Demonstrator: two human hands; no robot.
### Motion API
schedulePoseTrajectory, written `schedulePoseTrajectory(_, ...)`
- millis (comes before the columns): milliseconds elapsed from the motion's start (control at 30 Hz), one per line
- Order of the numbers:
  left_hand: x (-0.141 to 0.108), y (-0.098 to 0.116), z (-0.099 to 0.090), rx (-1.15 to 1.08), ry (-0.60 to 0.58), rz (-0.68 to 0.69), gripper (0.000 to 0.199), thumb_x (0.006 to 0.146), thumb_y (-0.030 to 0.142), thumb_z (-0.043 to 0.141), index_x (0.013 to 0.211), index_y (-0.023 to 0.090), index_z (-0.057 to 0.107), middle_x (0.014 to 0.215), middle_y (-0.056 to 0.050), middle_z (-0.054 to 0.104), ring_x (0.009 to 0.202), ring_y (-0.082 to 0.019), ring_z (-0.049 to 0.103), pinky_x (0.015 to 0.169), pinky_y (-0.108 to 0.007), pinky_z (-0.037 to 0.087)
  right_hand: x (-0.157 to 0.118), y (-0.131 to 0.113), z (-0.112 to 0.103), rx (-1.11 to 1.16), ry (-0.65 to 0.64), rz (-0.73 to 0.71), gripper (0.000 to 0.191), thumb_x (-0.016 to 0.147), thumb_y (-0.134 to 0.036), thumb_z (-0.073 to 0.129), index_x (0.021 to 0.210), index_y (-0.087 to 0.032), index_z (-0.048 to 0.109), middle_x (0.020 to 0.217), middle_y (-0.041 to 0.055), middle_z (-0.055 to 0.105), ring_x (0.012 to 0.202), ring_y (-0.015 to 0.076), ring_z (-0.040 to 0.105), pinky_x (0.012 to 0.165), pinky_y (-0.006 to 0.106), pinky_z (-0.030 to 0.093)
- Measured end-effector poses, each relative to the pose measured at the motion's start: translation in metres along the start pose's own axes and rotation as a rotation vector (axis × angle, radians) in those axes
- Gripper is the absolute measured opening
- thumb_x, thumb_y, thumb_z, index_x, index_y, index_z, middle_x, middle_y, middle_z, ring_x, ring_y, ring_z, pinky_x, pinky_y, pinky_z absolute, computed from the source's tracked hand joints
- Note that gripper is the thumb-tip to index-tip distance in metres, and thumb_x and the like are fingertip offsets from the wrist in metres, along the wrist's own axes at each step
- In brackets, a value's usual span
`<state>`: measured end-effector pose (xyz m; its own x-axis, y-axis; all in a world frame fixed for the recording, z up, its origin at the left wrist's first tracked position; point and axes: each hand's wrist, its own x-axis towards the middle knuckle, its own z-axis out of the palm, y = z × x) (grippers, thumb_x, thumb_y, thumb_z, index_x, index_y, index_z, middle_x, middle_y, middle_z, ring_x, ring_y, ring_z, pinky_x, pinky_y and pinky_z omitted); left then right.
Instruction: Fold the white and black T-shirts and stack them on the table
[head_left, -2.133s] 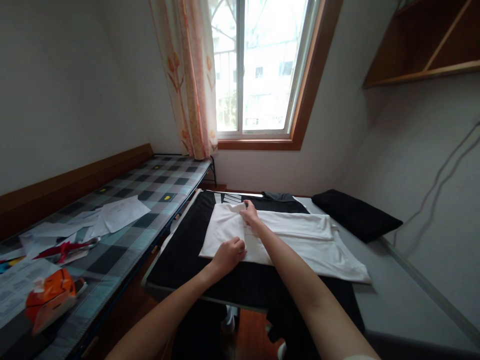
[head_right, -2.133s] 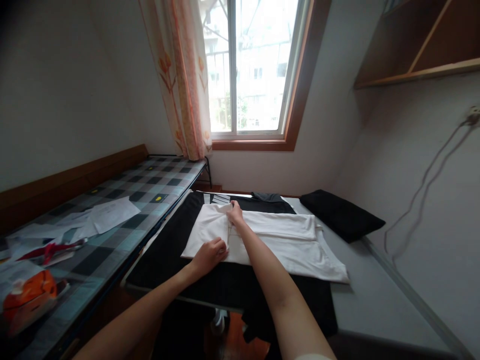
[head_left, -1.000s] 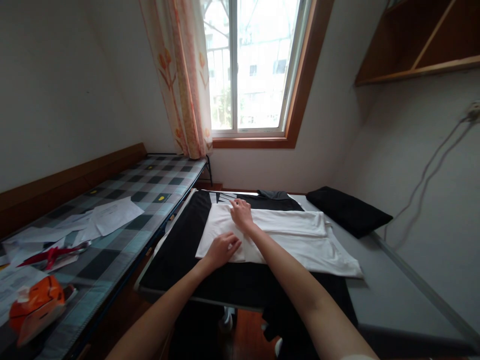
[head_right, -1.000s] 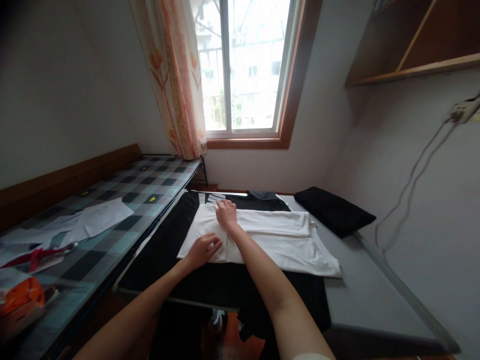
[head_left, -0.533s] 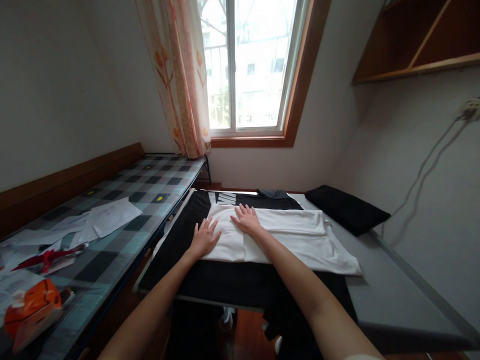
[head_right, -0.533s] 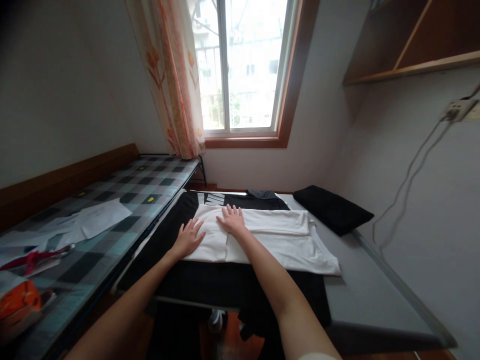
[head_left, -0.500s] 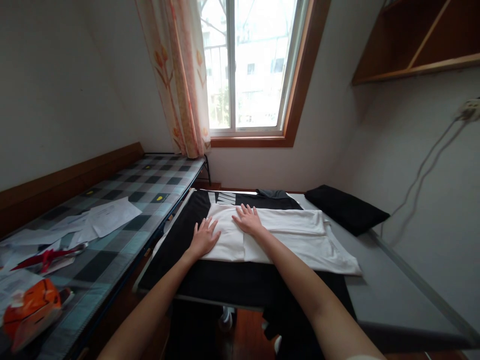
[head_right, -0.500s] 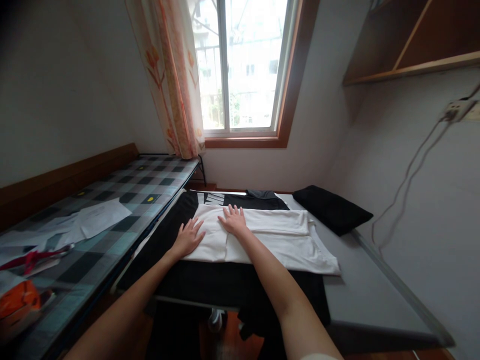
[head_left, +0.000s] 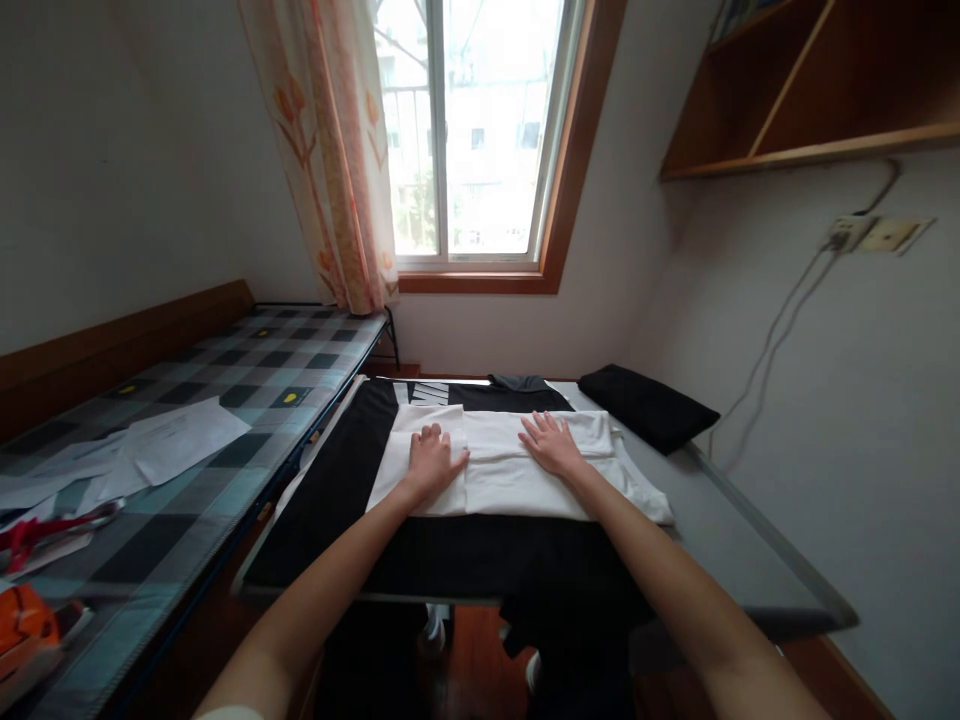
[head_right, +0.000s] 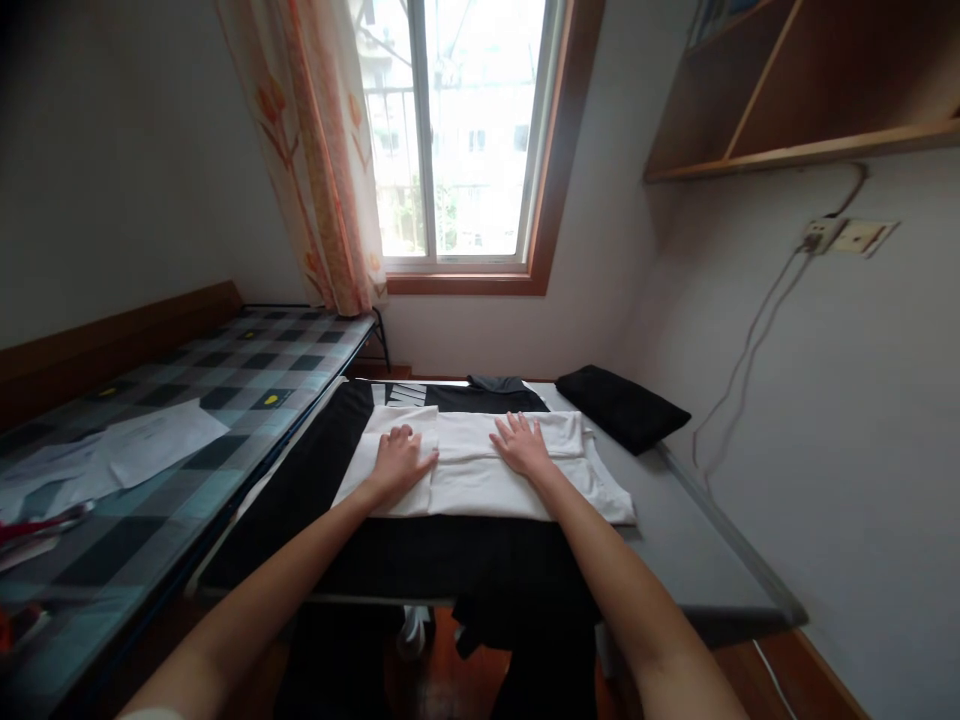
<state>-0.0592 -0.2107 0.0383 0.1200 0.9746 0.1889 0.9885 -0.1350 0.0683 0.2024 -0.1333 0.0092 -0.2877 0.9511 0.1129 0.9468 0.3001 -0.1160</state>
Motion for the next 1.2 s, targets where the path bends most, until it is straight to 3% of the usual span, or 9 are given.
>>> schedulePoseTrajectory(100,0.017,0.017,-0.007,0.007,-0.11,-0.033,0.05,0.086,0.051,0.047,0.117,0.014,0.057,0.119,-0.018,0.057,0.107,-0.032,0.055,0.088,-0.042,0.043,-0.026,0.033,-0.01,-0.039,0.142,0.004,0.045,0.096,-0.039,0.032,0.127,-0.021,0.06,0.141,0.0108,0.049,0.134,0.0274,0.034,0.111,0.046,0.018)
schedulePoseTrajectory(200,0.031,0.027,-0.01,0.013,-0.223,-0.013,0.044,0.087,0.037,0.047,0.126,0.017,0.05,0.114,-0.015,0.06,0.096,-0.028,0.062,0.077,-0.035,0.046,-0.049,0.06,-0.018,-0.051,0.249,0.084,0.042,0.095,-0.037,0.033,0.115,-0.02,0.066,0.129,0.0115,0.058,0.123,0.0267,0.044,0.105,0.042,0.027)
schedulePoseTrajectory(367,0.038,0.028,-0.009,0.022,-0.259,0.037,0.035,0.088,0.019,0.04,0.121,0.021,0.052,0.105,-0.011,0.065,0.094,-0.023,0.063,0.078,-0.031,0.046,-0.066,0.085,-0.015,-0.031,0.28,0.231,0.041,0.095,-0.037,0.034,0.109,-0.02,0.068,0.124,0.0114,0.061,0.114,0.0255,0.048,0.097,0.037,0.034)
schedulePoseTrajectory(500,0.036,0.026,-0.007,0.025,-0.253,0.04,0.032,0.089,0.017,0.038,0.114,0.019,0.057,0.106,-0.013,0.065,0.097,-0.023,0.063,0.081,-0.032,0.046,-0.065,0.091,-0.007,0.055,0.28,0.27,0.042,0.095,-0.035,0.032,0.111,-0.018,0.067,0.121,0.0113,0.062,0.107,0.0242,0.052,0.094,0.035,0.037)
schedulePoseTrajectory(700,0.04,0.025,-0.004,0.037,-0.25,0.012,0.031,0.086,0.027,0.05,0.114,0.016,0.057,0.108,-0.014,0.065,0.098,-0.025,0.063,0.08,-0.031,0.047,-0.064,0.091,-0.004,0.079,0.297,0.256,0.04,0.094,-0.035,0.034,0.11,-0.019,0.067,0.119,0.0104,0.063,0.105,0.0251,0.053,0.095,0.035,0.036)
schedulePoseTrajectory(1000,0.041,0.028,-0.007,0.048,-0.225,0.05,0.025,0.086,0.014,0.046,0.105,0.012,0.062,0.108,-0.015,0.066,0.101,-0.025,0.062,0.084,-0.03,0.046,-0.067,0.085,-0.007,0.062,0.269,0.296,0.04,0.094,-0.036,0.035,0.112,-0.019,0.066,0.12,0.0119,0.062,0.107,0.027,0.052,0.093,0.037,0.036)
schedulePoseTrajectory(1200,0.044,0.034,-0.007,0.056,-0.251,0.029,0.026,0.086,0.015,0.047,0.107,0.013,0.062,0.111,-0.015,0.065,0.105,-0.024,0.062,0.086,-0.029,0.046,-0.066,0.087,-0.006,0.07,0.291,0.271,0.037,0.093,-0.035,0.038,0.111,-0.018,0.066,0.115,0.012,0.064,0.105,0.0272,0.053,0.092,0.038,0.037)
